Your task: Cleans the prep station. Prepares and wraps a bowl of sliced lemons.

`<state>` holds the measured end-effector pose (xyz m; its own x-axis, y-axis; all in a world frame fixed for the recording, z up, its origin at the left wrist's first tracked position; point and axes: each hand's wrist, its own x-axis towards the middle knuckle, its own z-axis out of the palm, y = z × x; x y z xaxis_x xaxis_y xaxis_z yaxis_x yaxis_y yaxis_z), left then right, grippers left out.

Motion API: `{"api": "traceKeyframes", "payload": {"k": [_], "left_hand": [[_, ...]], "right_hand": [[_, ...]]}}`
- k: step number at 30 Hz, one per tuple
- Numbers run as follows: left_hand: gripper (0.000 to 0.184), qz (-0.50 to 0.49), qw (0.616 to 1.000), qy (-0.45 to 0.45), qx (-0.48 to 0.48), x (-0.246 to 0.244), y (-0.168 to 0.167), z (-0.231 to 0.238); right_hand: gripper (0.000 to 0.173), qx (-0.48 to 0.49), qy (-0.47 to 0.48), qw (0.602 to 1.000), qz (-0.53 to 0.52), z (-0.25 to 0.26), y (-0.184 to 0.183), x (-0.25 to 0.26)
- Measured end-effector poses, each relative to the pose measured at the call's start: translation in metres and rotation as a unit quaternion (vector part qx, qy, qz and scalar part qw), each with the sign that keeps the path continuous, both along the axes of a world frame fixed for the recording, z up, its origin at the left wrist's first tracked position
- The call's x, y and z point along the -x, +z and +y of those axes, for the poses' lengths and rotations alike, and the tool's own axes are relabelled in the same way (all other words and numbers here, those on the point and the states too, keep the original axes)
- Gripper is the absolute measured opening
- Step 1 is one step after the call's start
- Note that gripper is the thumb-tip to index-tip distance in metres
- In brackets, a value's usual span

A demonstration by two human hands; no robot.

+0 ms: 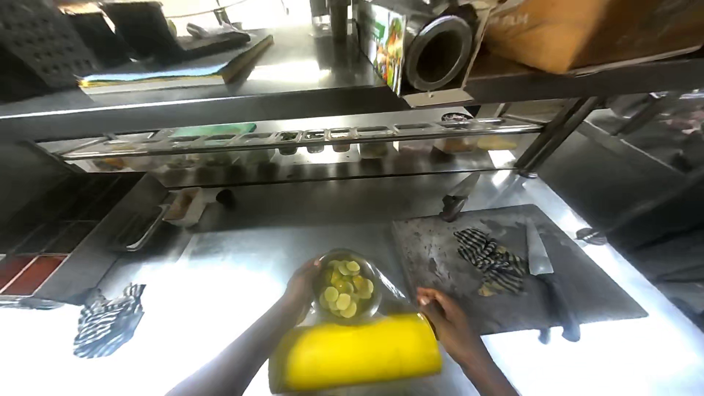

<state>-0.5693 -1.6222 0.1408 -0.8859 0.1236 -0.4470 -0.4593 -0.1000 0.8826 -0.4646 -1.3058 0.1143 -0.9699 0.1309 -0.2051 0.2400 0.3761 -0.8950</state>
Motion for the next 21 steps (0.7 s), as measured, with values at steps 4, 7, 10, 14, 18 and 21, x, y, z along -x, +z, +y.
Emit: {"api": "traceKeyframes", "payload": {"k": [4,7,10,14,18,21], "left_hand": [[0.039,0.027,0.994,0.101,0.016,0.005,0.053,0.000],[0.036,0.054,0.995,0.081,-0.003,-0.034,0.091,0.008],[0.036,0.001,0.999,0.034,-0.021,-0.101,0.079,0.015],[0.037,-0.054,0.997,0.015,-0.051,-0.154,0.032,0.016],[0.038,-0.043,0.996,0.044,-0.062,-0.158,0.008,0.016],[0.036,-0.024,0.998,0.048,-0.040,-0.145,-0.006,0.009]], "right_hand": [[0.060,0.105,-0.052,0.992,-0.044,-0.016,-0.003,-0.027],[0.068,0.134,-0.048,0.989,-0.052,-0.036,0.015,-0.004],[0.056,0.113,-0.032,0.990,-0.081,-0.048,0.022,0.033],[0.040,0.124,-0.016,0.981,-0.146,-0.063,0.023,0.069],[0.040,0.151,-0.081,0.981,-0.087,-0.088,0.043,0.096],[0.046,0.207,-0.159,0.963,-0.061,-0.092,0.075,0.105]]}}
